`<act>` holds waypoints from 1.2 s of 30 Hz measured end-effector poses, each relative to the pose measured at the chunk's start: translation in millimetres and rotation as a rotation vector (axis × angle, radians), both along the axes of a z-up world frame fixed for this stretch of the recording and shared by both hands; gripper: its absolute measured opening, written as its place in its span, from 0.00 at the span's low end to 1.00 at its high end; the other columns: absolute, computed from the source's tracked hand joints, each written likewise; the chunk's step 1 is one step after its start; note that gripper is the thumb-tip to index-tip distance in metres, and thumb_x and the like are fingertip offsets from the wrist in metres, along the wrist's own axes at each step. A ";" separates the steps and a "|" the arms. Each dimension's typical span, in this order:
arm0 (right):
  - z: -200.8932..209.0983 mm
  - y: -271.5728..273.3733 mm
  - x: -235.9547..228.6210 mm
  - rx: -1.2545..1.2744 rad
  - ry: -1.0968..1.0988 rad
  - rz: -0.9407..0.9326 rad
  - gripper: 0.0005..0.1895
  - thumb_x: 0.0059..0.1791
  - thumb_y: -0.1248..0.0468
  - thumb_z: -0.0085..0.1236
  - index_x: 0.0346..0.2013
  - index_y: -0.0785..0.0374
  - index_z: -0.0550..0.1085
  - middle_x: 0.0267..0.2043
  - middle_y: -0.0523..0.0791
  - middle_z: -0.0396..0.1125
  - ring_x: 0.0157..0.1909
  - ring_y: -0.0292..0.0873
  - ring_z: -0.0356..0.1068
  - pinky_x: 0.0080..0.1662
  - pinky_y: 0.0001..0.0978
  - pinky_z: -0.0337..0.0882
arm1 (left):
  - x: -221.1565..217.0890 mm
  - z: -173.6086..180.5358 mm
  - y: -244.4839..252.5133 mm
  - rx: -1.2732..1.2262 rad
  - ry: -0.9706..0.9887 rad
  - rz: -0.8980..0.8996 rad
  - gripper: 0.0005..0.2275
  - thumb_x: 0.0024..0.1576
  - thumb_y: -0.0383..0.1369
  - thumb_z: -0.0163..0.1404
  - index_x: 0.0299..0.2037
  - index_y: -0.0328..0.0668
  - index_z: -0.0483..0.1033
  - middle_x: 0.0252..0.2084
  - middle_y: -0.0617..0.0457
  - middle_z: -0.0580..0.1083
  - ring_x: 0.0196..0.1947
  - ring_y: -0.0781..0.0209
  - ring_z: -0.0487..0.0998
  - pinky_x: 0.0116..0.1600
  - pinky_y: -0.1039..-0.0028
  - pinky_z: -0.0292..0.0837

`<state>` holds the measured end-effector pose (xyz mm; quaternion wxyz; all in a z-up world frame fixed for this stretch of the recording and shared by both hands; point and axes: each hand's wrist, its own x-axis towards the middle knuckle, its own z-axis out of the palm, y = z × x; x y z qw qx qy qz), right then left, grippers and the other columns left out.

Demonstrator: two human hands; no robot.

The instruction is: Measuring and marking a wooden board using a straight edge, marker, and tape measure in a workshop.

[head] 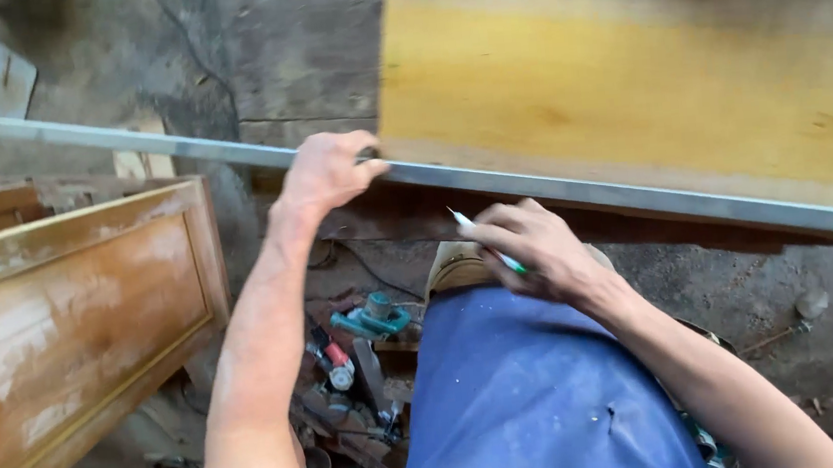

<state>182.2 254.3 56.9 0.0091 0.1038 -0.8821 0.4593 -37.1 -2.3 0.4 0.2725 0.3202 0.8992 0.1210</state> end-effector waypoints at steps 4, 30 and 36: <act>-38.7 -53.5 -45.9 0.061 0.088 0.035 0.14 0.46 0.67 0.59 0.46 0.53 0.76 0.42 0.43 0.70 0.39 0.50 0.73 0.45 0.43 0.70 | 3.5 -14.4 -2.3 0.008 0.055 -0.022 0.11 0.55 0.51 0.55 0.40 0.61 0.80 0.34 0.53 0.81 0.41 0.47 0.83 0.49 0.55 0.77; -43.1 -7.6 7.2 0.237 0.008 -0.154 0.17 0.47 0.63 0.59 0.51 0.52 0.78 0.38 0.41 0.71 0.37 0.45 0.73 0.43 0.37 0.65 | 7.1 -4.3 -1.1 0.124 0.074 -0.081 0.10 0.56 0.45 0.57 0.41 0.53 0.81 0.30 0.47 0.80 0.36 0.44 0.84 0.45 0.57 0.76; -45.6 55.7 58.9 0.202 0.025 -0.246 0.14 0.51 0.60 0.58 0.51 0.52 0.78 0.37 0.41 0.71 0.37 0.45 0.74 0.44 0.35 0.66 | 5.8 5.1 0.0 0.108 0.074 -0.090 0.09 0.57 0.44 0.57 0.42 0.53 0.82 0.32 0.45 0.80 0.37 0.40 0.82 0.45 0.54 0.77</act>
